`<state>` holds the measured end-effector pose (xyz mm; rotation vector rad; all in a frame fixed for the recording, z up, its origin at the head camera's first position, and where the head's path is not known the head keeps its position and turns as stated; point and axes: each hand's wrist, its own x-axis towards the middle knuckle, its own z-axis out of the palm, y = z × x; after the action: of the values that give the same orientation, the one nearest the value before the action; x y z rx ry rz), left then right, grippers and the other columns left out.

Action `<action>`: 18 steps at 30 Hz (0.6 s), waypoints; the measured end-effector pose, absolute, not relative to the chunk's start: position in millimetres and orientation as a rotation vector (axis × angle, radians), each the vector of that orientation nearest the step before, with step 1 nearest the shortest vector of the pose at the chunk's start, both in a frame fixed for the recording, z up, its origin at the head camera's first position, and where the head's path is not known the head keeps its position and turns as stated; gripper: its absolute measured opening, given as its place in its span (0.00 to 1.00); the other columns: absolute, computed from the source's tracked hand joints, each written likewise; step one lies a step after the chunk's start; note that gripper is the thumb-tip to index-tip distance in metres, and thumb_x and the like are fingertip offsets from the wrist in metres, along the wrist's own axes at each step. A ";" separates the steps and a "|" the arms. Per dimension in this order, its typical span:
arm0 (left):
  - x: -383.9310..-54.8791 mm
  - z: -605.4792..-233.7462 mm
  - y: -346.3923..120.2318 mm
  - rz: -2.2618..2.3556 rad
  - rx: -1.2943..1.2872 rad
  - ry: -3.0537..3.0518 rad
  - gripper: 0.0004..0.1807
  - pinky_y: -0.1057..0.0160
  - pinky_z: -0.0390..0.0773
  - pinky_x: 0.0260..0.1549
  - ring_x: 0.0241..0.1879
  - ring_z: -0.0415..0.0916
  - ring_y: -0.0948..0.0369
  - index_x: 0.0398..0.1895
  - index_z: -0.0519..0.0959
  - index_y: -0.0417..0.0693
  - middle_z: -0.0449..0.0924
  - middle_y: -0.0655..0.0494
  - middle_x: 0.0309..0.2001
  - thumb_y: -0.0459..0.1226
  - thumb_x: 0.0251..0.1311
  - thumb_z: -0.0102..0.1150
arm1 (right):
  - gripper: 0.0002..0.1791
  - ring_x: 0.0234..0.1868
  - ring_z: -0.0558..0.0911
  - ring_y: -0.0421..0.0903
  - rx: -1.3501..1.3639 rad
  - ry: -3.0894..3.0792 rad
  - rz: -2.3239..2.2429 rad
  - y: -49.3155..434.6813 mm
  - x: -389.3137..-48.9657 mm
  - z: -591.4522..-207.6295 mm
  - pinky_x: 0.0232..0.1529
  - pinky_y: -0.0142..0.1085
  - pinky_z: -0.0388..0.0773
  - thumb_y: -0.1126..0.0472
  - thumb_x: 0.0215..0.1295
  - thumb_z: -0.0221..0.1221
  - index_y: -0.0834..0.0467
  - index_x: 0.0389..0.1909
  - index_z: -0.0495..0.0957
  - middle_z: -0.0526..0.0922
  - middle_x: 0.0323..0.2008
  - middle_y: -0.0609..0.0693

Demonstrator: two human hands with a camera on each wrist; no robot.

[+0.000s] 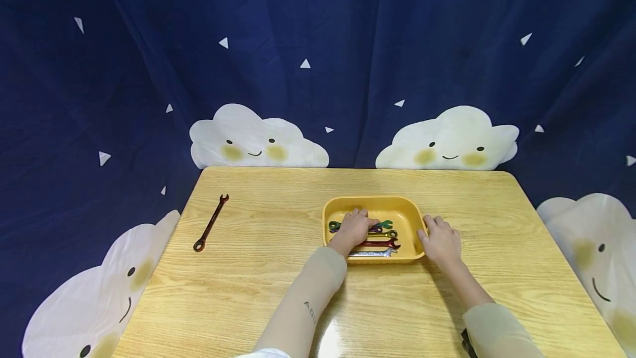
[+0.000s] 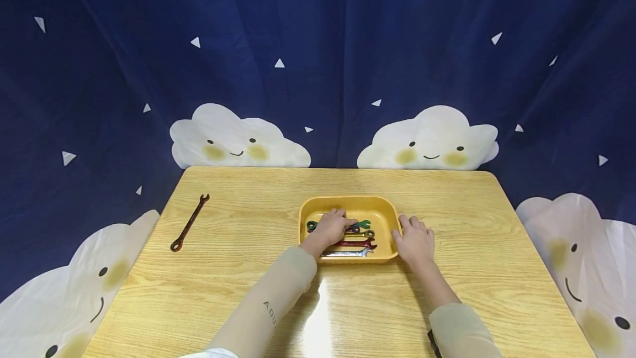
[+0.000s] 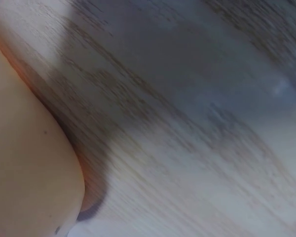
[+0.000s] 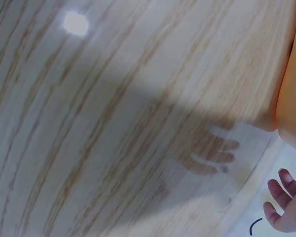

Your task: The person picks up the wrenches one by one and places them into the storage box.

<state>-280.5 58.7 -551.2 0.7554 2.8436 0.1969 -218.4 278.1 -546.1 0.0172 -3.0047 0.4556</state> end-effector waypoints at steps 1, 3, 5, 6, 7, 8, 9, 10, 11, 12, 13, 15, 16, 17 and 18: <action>-280.5 -551.1 59.2 0.199 0.752 2.848 0.20 0.55 0.62 0.58 0.57 0.62 0.58 0.59 0.70 0.73 0.66 0.57 0.59 0.40 0.69 0.40 | 0.22 0.49 0.70 0.64 0.020 -3.006 0.454 278.0 -218.3 -545.7 0.47 0.61 0.62 0.54 0.66 0.45 0.62 0.56 0.65 0.70 0.50 0.66; -280.4 -551.4 59.7 0.198 0.747 2.857 0.19 0.56 0.63 0.57 0.54 0.64 0.58 0.58 0.70 0.74 0.68 0.57 0.57 0.41 0.69 0.40 | 0.22 0.49 0.70 0.64 0.022 -3.007 0.455 278.1 -218.4 -545.5 0.46 0.61 0.62 0.54 0.66 0.45 0.63 0.56 0.65 0.70 0.50 0.66; -280.4 -552.1 59.9 0.190 0.743 2.865 0.19 0.56 0.65 0.55 0.51 0.64 0.59 0.58 0.70 0.74 0.69 0.58 0.55 0.42 0.69 0.40 | 0.22 0.49 0.70 0.64 0.021 -3.009 0.456 277.7 -218.4 -545.3 0.46 0.61 0.62 0.54 0.66 0.45 0.62 0.56 0.65 0.70 0.50 0.65; -280.4 -552.6 60.0 0.189 0.738 2.870 0.19 0.56 0.65 0.55 0.51 0.64 0.60 0.58 0.70 0.74 0.69 0.58 0.54 0.42 0.69 0.40 | 0.22 0.49 0.70 0.64 0.018 -3.011 0.459 277.5 -218.5 -545.4 0.46 0.61 0.62 0.54 0.66 0.46 0.62 0.56 0.65 0.70 0.50 0.65; -280.4 -553.0 60.1 0.188 0.733 2.875 0.19 0.57 0.65 0.54 0.50 0.64 0.60 0.58 0.70 0.75 0.69 0.59 0.53 0.42 0.69 0.40 | 0.22 0.49 0.70 0.64 0.015 -3.011 0.464 277.4 -218.6 -545.7 0.47 0.61 0.62 0.54 0.66 0.46 0.62 0.56 0.65 0.70 0.50 0.65; -280.4 -553.4 60.1 0.189 0.727 2.878 0.19 0.57 0.65 0.54 0.49 0.64 0.60 0.58 0.70 0.75 0.69 0.59 0.51 0.42 0.69 0.40 | 0.22 0.50 0.70 0.64 0.011 -3.010 0.467 277.6 -218.8 -546.2 0.47 0.61 0.61 0.54 0.66 0.46 0.62 0.56 0.65 0.70 0.50 0.65; -280.2 -553.6 60.2 0.193 0.722 2.881 0.19 0.57 0.65 0.54 0.49 0.64 0.61 0.57 0.70 0.75 0.70 0.59 0.50 0.42 0.69 0.40 | 0.22 0.50 0.70 0.64 0.010 -3.009 0.468 277.6 -218.8 -546.6 0.47 0.61 0.61 0.54 0.66 0.46 0.62 0.56 0.65 0.70 0.50 0.65; -280.2 -553.8 60.3 0.197 0.717 2.884 0.19 0.57 0.65 0.53 0.48 0.64 0.61 0.57 0.71 0.75 0.70 0.59 0.49 0.43 0.69 0.40 | 0.22 0.50 0.70 0.63 0.007 -3.009 0.468 277.6 -218.9 -546.9 0.47 0.61 0.61 0.54 0.65 0.46 0.62 0.57 0.65 0.70 0.50 0.65; -280.0 -553.9 60.4 0.205 0.712 2.886 0.19 0.58 0.65 0.53 0.46 0.64 0.61 0.57 0.71 0.75 0.70 0.59 0.47 0.43 0.69 0.40 | 0.23 0.50 0.70 0.63 0.006 -3.007 0.468 277.6 -218.9 -547.2 0.47 0.61 0.61 0.54 0.65 0.46 0.62 0.56 0.65 0.70 0.50 0.65; -279.9 -554.1 60.4 0.211 0.709 2.888 0.19 0.58 0.65 0.52 0.45 0.63 0.62 0.57 0.71 0.75 0.69 0.60 0.46 0.43 0.68 0.40 | 0.23 0.50 0.70 0.63 0.007 -3.006 0.468 277.7 -218.9 -547.3 0.48 0.61 0.61 0.53 0.65 0.46 0.62 0.57 0.65 0.70 0.50 0.65; -279.8 -554.3 60.3 0.215 0.708 2.890 0.19 0.59 0.65 0.51 0.44 0.63 0.62 0.57 0.71 0.74 0.69 0.60 0.45 0.43 0.68 0.40 | 0.23 0.50 0.70 0.64 0.010 -3.004 0.466 278.0 -218.9 -547.6 0.48 0.61 0.61 0.53 0.65 0.46 0.62 0.57 0.65 0.70 0.50 0.65; -279.6 -554.4 60.0 0.215 0.711 2.891 0.19 0.59 0.66 0.50 0.42 0.62 0.62 0.57 0.71 0.73 0.69 0.59 0.45 0.43 0.68 0.40 | 0.23 0.50 0.70 0.64 0.016 -3.004 0.462 278.2 -218.7 -547.5 0.47 0.62 0.61 0.53 0.66 0.45 0.62 0.57 0.65 0.70 0.50 0.65; -279.4 -554.4 59.8 0.217 0.712 2.891 0.19 0.60 0.66 0.49 0.42 0.62 0.62 0.57 0.71 0.73 0.69 0.59 0.45 0.43 0.69 0.40 | 0.23 0.49 0.70 0.64 0.016 -3.002 0.462 278.4 -218.5 -547.3 0.47 0.62 0.61 0.53 0.66 0.45 0.62 0.57 0.65 0.70 0.49 0.65; -279.3 -554.2 59.7 0.221 0.714 2.890 0.19 0.60 0.66 0.49 0.42 0.62 0.62 0.58 0.71 0.72 0.69 0.59 0.44 0.42 0.69 0.40 | 0.23 0.49 0.70 0.64 0.020 -3.003 0.462 278.5 -218.4 -547.0 0.47 0.62 0.61 0.53 0.66 0.45 0.62 0.57 0.65 0.70 0.49 0.65; -279.1 -554.1 59.5 0.220 0.716 2.888 0.19 0.59 0.66 0.49 0.42 0.61 0.62 0.58 0.71 0.72 0.68 0.59 0.44 0.42 0.69 0.40 | 0.23 0.49 0.70 0.64 0.023 -3.004 0.463 278.6 -218.4 -546.9 0.47 0.62 0.61 0.53 0.66 0.45 0.62 0.57 0.65 0.70 0.49 0.65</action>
<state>-279.1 59.5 -554.1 0.7158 2.8884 0.2205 -218.4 278.6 -546.9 0.0230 -3.0038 0.4626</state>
